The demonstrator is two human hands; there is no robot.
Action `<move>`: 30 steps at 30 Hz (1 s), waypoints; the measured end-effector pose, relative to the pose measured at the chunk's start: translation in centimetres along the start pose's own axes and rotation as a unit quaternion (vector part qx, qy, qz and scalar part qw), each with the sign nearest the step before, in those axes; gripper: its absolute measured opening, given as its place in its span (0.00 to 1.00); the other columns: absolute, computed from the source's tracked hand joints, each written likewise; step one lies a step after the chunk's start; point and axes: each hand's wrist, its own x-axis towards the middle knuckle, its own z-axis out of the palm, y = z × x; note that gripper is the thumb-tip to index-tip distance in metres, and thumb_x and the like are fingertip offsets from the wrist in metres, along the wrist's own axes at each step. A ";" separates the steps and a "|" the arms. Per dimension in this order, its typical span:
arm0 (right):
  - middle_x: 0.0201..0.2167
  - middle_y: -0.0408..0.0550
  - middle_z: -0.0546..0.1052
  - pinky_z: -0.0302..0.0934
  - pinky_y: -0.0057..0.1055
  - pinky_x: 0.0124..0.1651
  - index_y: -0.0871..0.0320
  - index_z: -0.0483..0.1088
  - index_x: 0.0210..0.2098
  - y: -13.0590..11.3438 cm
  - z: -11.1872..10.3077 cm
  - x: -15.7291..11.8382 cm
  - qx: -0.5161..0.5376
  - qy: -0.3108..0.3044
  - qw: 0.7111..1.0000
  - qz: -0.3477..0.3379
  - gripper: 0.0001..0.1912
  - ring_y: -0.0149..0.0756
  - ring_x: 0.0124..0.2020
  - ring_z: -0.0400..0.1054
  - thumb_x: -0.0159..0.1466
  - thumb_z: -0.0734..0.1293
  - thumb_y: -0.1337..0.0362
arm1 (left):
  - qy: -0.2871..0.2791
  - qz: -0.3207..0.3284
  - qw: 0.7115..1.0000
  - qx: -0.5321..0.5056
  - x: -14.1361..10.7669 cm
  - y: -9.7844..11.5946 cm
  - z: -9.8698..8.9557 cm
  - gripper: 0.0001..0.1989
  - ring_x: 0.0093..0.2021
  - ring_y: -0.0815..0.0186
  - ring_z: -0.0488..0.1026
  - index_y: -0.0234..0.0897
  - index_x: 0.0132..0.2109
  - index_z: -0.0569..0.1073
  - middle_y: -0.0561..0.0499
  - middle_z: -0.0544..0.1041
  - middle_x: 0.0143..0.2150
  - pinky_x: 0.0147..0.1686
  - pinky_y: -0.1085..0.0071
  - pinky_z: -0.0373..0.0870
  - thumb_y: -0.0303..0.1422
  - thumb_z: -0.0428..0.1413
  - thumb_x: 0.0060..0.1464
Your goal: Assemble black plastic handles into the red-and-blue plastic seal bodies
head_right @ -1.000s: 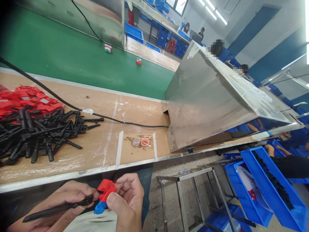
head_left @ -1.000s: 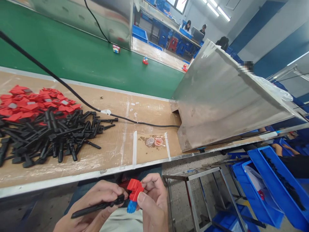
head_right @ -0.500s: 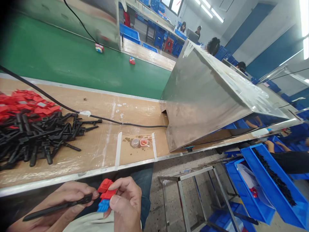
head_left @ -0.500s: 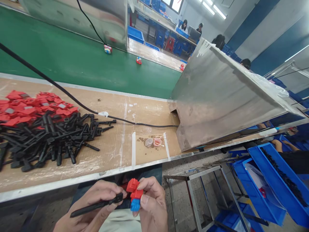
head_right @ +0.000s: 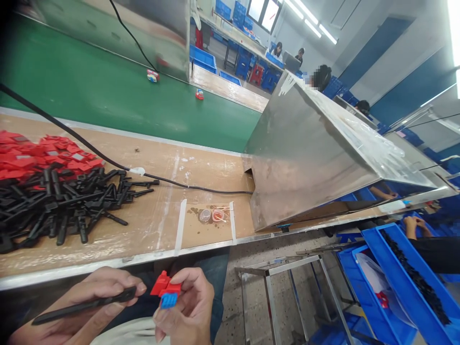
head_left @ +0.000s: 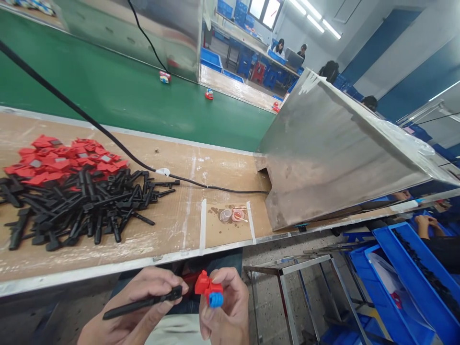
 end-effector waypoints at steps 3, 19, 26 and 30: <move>0.15 0.31 0.65 0.41 0.20 0.12 0.55 0.78 0.39 -0.1 0.0 0.2 -0.021 -0.003 1.000 0.008 0.28 0.18 0.10 0.42 0.54 0.85 0.42 | -0.039 0.014 0.998 -0.049 0.3 -0.7 -0.9 0.09 0.34 0.55 0.90 0.50 0.47 0.85 0.51 0.87 0.40 0.29 0.66 0.92 0.28 0.67 0.65; 0.20 0.36 0.66 0.46 0.21 0.19 0.57 0.82 0.36 0.0 -1.0 1.1 -0.009 0.032 0.998 0.061 0.25 0.23 0.18 0.47 0.57 0.84 0.42 | -0.019 -0.029 0.999 -0.023 0.6 -0.8 -0.6 0.05 0.29 0.62 0.86 0.48 0.40 0.85 0.53 0.85 0.35 0.28 0.76 0.88 0.41 0.69 0.65; 0.23 0.39 0.70 0.47 0.26 0.22 0.57 0.83 0.38 -1.5 0.0 2.4 -0.125 -0.003 0.990 0.063 0.31 0.26 0.19 0.50 0.55 0.83 0.35 | -0.004 0.038 0.996 0.075 2.8 -3.0 -3.2 0.05 0.38 0.57 0.89 0.48 0.41 0.87 0.51 0.89 0.36 0.41 0.68 0.90 0.41 0.68 0.65; 0.27 0.44 0.75 0.60 0.31 0.32 0.56 0.83 0.38 -0.6 -0.3 4.9 -0.318 -0.001 0.948 -0.033 0.27 0.35 0.27 0.63 0.63 0.78 0.37 | 0.000 0.041 0.987 0.156 5.3 -3.3 -4.0 0.17 0.36 0.59 0.90 0.47 0.37 0.87 0.51 0.91 0.35 0.42 0.73 0.88 0.53 0.67 0.64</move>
